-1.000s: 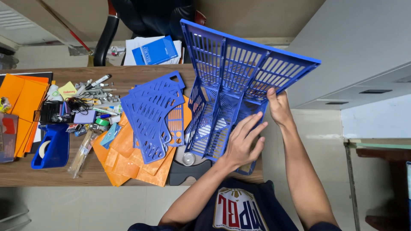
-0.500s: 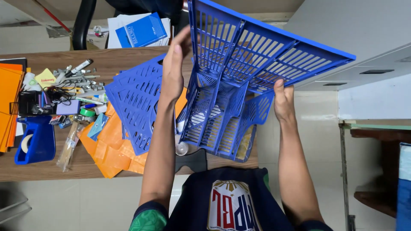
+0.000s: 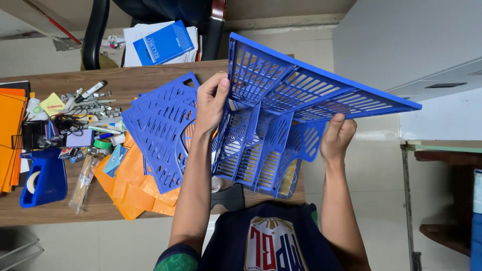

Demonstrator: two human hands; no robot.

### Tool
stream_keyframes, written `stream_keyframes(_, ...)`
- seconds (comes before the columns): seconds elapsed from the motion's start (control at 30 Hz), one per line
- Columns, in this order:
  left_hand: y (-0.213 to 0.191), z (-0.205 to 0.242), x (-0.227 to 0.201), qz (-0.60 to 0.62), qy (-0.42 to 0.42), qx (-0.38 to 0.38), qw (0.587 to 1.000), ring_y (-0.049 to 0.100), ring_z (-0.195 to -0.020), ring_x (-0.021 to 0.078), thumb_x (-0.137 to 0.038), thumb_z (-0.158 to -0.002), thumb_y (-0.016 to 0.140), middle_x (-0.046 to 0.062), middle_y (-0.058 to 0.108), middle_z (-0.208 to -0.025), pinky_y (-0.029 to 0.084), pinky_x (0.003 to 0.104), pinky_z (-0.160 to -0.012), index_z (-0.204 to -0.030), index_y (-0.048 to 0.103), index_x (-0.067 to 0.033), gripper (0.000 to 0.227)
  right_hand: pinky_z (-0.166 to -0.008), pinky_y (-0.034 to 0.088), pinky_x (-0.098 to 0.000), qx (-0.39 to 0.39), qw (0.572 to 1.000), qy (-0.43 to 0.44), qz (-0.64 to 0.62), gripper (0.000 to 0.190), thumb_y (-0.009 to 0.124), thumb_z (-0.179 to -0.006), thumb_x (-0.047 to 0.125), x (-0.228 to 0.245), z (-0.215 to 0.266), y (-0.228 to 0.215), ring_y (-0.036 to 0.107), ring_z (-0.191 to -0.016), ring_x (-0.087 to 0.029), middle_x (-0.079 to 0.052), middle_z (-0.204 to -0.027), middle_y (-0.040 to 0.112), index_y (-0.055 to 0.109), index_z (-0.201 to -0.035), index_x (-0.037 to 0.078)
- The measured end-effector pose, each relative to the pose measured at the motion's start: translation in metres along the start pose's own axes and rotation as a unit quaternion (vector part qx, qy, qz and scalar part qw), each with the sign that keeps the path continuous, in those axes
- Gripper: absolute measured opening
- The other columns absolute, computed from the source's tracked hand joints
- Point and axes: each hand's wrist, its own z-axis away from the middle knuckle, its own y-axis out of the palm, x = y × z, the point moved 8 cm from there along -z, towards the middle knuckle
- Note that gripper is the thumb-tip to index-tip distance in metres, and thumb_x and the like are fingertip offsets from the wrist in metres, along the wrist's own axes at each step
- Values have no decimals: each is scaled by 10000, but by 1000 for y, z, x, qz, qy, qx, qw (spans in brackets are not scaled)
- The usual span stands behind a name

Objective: The person assembles a blue plastic document tray organizer on an office desk, fitting the perforated side panels and mesh shelves together by hand and pressing the parts to snap them in place. They then pick up small metal clips from the desk and work on attaching them to the assembled organizer.

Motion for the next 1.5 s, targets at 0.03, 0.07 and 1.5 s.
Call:
stream_keyframes(0.03,1,1,2,0,-2,0,1000,612,-934,67,-301,-1118,544,21,722,-1002,496,236,-871,-1110,707,24,365,-643,310,-325,0,1000,2,1,675,370,-1142,597,2,0,-3,398,-690,-96,14,-714,442,602,-943,-5)
stream_keyframes(0.07,2,-1,5,19,-8,-2,1000,609,-937,70,-302,-1116,553,23,718,-1004,495,240,-875,-1113,710,25,363,-633,309,-319,12,1000,9,6,682,372,-1128,602,3,-2,-3,395,-669,-93,12,-695,443,615,-955,-11)
stream_keyframes(1.5,10,-19,-45,53,-80,82,992,681,-901,128,-400,-1074,480,87,736,-949,527,265,-866,-1054,731,50,516,-936,463,-271,80,980,102,-152,285,473,-1078,134,100,-46,-1,580,-962,-122,-61,-1001,683,671,-1017,-61)
